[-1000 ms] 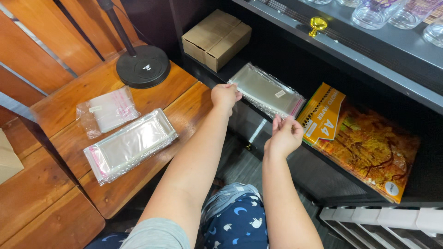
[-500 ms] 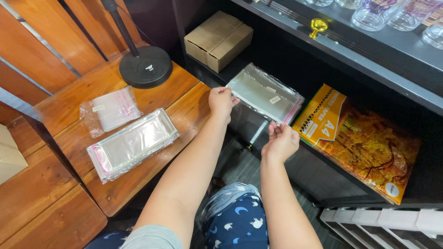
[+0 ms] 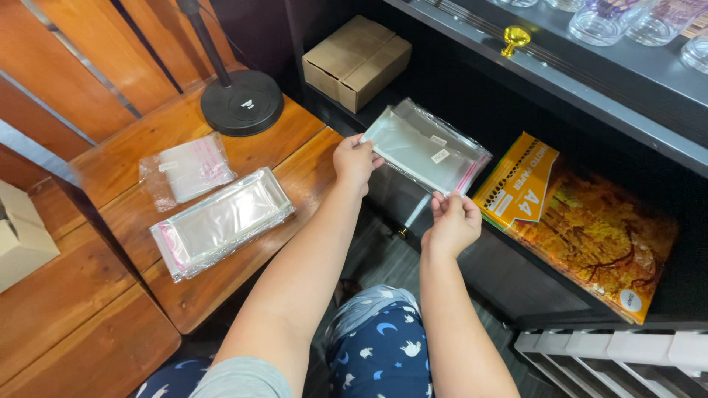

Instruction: The person takes several plastic bags and bubble wrap envelopes from a shelf and places them onto a wooden bench. They handle different sizes of transparent bags one by one, arranging them on the surface.

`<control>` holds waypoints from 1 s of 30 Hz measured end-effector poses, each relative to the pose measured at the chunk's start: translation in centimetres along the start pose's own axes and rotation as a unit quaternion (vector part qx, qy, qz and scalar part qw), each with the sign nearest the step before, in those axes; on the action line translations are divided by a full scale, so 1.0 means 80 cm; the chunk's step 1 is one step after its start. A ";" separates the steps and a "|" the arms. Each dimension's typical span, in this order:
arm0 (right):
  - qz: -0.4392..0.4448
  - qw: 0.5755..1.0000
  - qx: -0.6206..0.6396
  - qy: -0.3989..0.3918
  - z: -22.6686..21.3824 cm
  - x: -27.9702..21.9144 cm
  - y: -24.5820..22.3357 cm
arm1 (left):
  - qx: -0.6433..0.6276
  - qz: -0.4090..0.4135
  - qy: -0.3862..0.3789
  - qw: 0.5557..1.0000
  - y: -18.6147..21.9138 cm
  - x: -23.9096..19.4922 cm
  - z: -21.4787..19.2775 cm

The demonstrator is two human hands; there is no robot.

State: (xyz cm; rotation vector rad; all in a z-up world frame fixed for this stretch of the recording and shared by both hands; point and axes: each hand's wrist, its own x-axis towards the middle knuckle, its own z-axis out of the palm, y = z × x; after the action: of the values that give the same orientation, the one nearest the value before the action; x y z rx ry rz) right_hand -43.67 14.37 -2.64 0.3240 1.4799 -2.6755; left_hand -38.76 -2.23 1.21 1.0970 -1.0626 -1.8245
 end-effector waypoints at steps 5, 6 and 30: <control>-0.011 1.000 -0.002 -0.029 0.001 -0.016 -0.013 | -0.009 0.016 0.016 1.000 0.022 -0.027 -0.017; -0.017 0.999 -0.004 -0.040 0.002 -0.022 -0.018 | -0.020 0.026 0.017 0.999 0.029 -0.034 -0.021; 0.116 0.882 -0.175 -0.421 0.124 -0.197 0.051 | -0.009 0.258 0.205 0.944 0.102 -0.189 -0.382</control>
State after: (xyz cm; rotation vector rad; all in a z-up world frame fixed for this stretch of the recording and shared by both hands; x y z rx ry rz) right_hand -29.12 3.17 2.48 -0.5794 1.4255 -1.8729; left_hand -3.90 -0.24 4.33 1.0095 -0.9626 -1.1306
